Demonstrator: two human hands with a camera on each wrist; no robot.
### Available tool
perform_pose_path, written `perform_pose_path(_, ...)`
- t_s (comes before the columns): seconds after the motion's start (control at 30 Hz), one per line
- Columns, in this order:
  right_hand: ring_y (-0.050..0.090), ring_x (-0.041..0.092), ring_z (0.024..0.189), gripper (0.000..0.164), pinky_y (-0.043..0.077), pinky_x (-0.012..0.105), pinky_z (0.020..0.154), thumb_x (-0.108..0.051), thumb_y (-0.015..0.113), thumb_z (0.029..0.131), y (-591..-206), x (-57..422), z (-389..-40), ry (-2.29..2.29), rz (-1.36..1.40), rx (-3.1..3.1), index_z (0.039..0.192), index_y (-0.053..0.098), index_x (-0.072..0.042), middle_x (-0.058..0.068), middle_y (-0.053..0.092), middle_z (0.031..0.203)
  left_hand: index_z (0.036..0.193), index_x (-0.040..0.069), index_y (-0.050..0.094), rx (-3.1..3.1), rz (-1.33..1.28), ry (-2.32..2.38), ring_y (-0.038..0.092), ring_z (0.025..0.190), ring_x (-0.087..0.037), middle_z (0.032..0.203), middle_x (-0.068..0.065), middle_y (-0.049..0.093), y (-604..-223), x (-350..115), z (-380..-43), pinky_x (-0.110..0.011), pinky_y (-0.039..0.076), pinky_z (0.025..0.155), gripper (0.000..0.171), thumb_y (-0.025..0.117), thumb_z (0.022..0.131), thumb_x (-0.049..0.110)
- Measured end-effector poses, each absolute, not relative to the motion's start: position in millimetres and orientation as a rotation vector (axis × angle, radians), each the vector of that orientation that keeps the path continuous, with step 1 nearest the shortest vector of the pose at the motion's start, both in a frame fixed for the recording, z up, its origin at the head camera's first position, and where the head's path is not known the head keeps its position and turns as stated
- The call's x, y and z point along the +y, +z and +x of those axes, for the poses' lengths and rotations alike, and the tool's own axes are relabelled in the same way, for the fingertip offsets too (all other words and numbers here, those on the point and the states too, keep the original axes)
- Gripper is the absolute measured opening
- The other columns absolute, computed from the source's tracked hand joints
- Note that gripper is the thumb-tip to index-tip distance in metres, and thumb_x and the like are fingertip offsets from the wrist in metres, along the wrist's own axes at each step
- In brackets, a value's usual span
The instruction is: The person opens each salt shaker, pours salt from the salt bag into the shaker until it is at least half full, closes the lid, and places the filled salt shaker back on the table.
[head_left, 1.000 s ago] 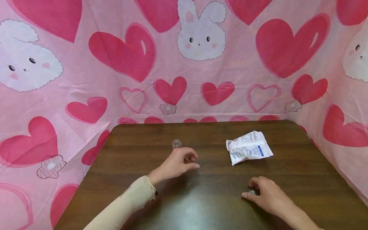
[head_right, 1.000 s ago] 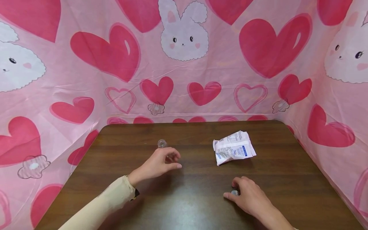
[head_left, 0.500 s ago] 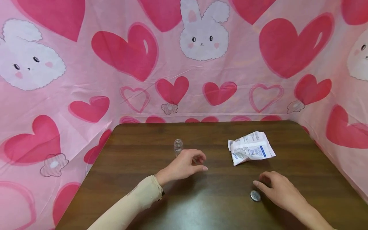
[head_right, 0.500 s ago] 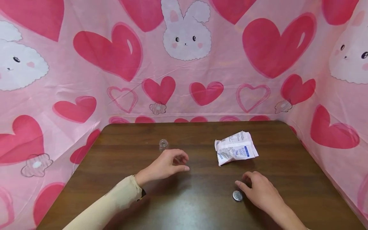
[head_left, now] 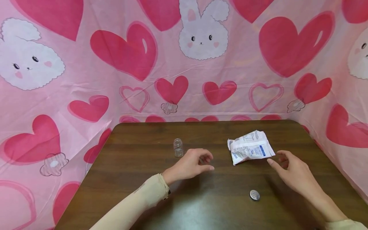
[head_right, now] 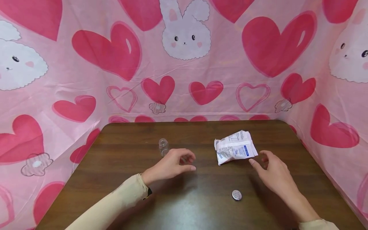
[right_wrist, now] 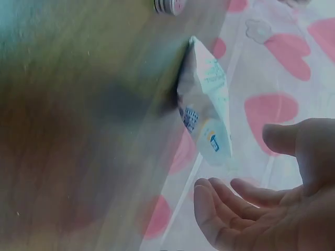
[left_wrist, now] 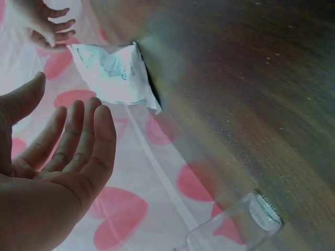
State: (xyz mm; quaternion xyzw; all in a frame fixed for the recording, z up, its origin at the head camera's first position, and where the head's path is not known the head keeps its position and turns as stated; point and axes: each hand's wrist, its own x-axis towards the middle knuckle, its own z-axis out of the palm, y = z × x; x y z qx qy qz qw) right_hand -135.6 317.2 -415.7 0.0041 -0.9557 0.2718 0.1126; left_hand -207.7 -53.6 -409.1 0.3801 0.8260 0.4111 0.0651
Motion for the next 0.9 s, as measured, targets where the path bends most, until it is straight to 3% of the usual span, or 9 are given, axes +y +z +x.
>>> perform_pose_path(0.2,0.067,0.035,0.088,0.056,0.048,0.046,0.07,-0.034,0.072,0.101,-410.9,322.9,-144.0,0.813,0.013,-2.786,0.13,0.057,0.012,0.023,0.069,0.103,0.109,0.007,0.072,2.526,1.141,1.215,0.063,0.085,-0.003,0.097,-0.004,0.072,-407.8,-47.5,-209.7,-0.03,0.059,0.08,0.024,0.086,0.091,0.014)
perform_pose_path(0.53,0.067,0.047,0.098,0.063,0.051,0.058,0.078,-0.036,0.066,0.104,-403.7,325.7,-163.5,0.853,0.017,-2.86,0.135,0.049,0.016,0.034,0.064,0.113,0.109,0.009,0.073,2.587,1.07,1.183,0.063,0.083,-0.001,0.094,0.006,0.07,-410.3,-41.9,-208.8,-0.021,0.054,0.078,0.025,0.087,0.09,0.017)
perform_pose_path(0.9,0.062,0.055,0.11,0.066,0.051,0.063,0.084,-0.039,0.059,0.108,-405.0,334.4,-182.6,0.92,0.036,-2.926,0.136,0.047,0.021,0.04,0.063,0.12,0.123,0.009,0.071,2.616,1.043,1.15,0.063,0.084,-0.001,0.101,0.0,0.071,-412.1,-27.3,-207.4,-0.019,0.052,0.078,0.037,0.085,0.092,0.02)
